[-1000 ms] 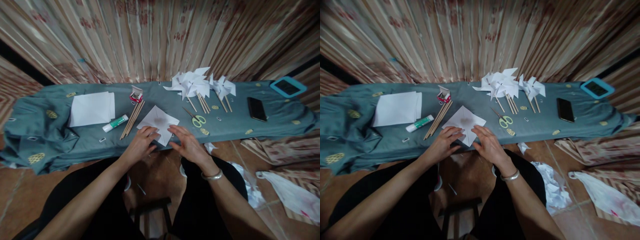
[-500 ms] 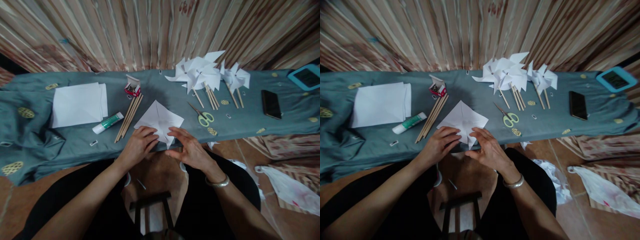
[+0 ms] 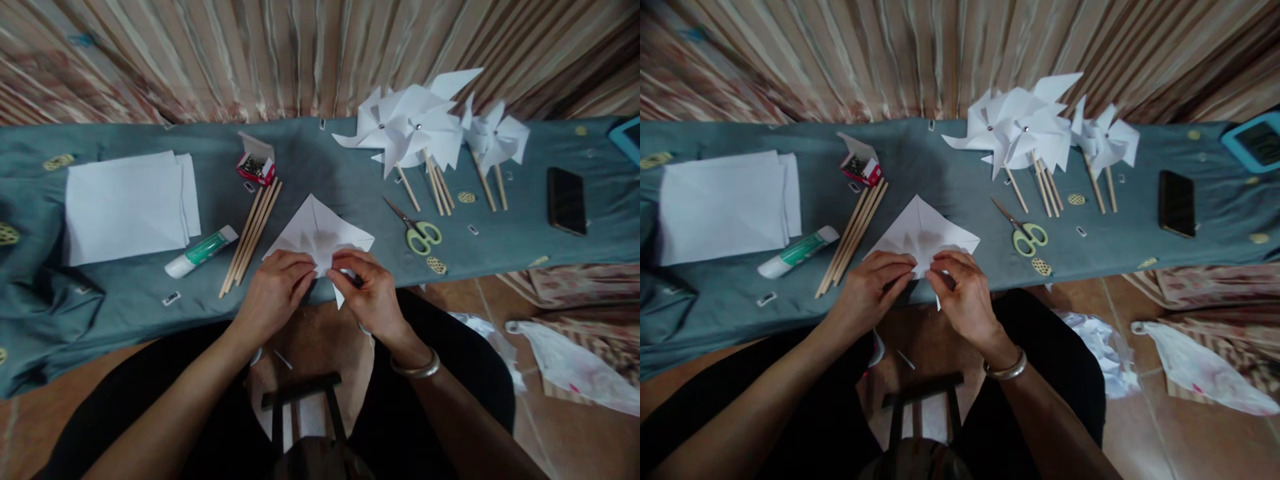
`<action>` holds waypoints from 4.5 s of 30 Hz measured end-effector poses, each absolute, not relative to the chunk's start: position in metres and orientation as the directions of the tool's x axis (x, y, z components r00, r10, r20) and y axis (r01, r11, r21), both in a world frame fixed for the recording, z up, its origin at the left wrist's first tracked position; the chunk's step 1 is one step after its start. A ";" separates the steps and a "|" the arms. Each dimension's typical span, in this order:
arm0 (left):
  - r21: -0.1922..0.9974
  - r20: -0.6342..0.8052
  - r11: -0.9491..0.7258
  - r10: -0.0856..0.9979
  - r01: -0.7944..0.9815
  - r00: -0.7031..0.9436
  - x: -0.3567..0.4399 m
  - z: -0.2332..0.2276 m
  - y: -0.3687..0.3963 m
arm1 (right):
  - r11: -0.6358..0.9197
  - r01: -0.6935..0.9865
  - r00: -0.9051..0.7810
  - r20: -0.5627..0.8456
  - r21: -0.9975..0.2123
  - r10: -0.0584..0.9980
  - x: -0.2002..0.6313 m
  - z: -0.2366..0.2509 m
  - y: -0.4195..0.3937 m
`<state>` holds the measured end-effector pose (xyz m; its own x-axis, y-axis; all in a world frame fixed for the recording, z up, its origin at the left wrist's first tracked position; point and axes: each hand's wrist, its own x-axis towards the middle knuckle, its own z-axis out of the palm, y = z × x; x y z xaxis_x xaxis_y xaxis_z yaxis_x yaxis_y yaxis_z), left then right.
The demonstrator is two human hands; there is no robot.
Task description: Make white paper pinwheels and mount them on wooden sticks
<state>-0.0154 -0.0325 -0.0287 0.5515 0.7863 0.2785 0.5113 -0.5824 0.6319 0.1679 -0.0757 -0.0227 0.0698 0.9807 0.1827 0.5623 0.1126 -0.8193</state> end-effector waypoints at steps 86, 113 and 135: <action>0.558 0.228 -0.553 0.819 0.618 0.527 -0.008 -0.023 -0.037 | 0.238 0.866 -0.116 0.287 -0.440 0.951 0.152 -0.041 -0.077; 0.505 0.312 -0.610 0.789 0.611 0.529 -0.023 -0.028 -0.037 | -0.051 0.802 0.215 0.208 -0.596 0.954 0.212 -0.014 -0.064; 0.240 0.427 -0.834 0.551 0.498 0.717 0.005 -0.018 -0.061 | 0.016 0.821 0.137 0.225 -0.570 0.965 0.223 -0.004 -0.095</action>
<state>0.0046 -0.0613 -0.0176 0.7170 0.5509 0.4271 0.4976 -0.8336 0.2399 0.2233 -0.0949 -0.0039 0.1366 0.9648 0.2246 0.8214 0.0164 -0.5701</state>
